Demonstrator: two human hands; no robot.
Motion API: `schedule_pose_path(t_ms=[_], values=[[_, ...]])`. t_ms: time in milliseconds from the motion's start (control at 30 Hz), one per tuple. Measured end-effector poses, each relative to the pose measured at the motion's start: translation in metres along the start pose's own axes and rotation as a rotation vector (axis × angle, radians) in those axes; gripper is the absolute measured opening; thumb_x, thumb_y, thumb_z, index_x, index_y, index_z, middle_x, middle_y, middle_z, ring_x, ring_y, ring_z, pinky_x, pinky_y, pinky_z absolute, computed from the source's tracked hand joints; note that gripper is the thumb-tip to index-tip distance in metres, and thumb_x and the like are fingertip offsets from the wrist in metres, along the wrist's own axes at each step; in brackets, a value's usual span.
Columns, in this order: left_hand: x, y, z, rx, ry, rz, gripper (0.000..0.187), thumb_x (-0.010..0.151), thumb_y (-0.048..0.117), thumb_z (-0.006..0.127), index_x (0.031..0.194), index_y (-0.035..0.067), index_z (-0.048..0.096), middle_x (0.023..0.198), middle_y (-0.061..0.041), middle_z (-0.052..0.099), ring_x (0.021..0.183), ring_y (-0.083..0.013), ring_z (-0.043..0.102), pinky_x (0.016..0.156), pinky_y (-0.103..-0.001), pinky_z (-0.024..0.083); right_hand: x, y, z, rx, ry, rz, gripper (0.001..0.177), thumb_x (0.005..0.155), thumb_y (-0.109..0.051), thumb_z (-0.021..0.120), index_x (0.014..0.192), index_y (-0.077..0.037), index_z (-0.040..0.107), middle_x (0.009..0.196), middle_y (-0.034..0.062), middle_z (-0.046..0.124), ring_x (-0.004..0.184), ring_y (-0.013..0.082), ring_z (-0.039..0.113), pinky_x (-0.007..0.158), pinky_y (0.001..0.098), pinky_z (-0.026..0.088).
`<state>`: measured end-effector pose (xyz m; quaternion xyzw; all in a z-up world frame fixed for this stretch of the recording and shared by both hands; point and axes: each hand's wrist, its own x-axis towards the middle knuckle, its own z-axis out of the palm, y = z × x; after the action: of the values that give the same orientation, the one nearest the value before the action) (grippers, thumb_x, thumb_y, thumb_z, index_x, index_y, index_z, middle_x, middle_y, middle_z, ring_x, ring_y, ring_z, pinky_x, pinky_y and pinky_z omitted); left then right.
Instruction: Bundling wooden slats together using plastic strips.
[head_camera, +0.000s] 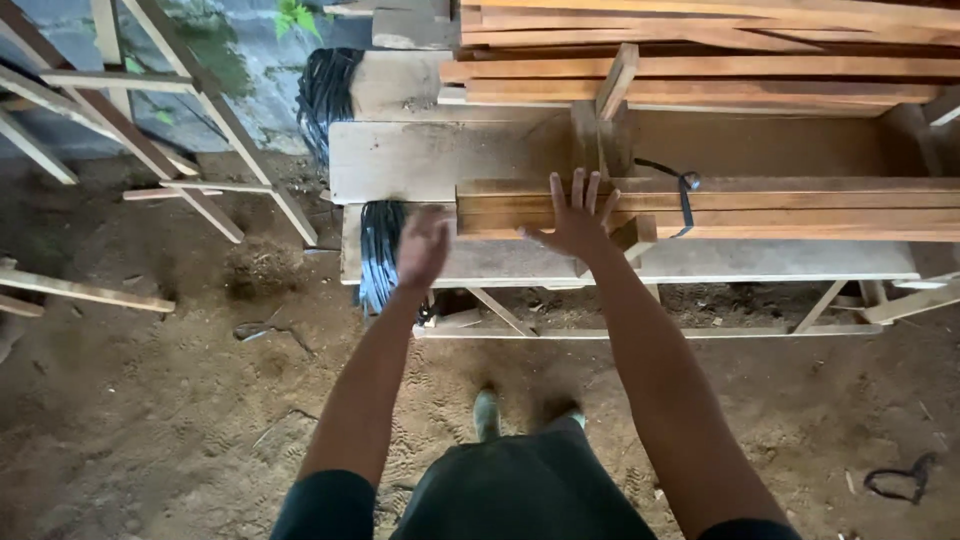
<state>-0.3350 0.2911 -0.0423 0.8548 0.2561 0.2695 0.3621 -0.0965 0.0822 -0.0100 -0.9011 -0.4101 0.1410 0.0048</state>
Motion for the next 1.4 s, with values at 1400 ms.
schedule_pose_path(t_ms=[1400], values=[[-0.030, 0.133, -0.051, -0.194, 0.437, -0.047, 0.028, 0.104, 0.029, 0.068, 0.089, 0.005, 0.065, 0.082, -0.020, 0.062, 0.084, -0.0437, 0.066, 0.073, -0.042, 0.053, -0.028, -0.012, -0.042, 0.236, -0.061, 0.014, 0.111, 0.086, -0.094, 0.038, 0.168, -0.030, -0.002, 0.172, 0.0180, -0.018, 0.155, 0.0441, -0.023, 0.113, 0.0790, -0.014]])
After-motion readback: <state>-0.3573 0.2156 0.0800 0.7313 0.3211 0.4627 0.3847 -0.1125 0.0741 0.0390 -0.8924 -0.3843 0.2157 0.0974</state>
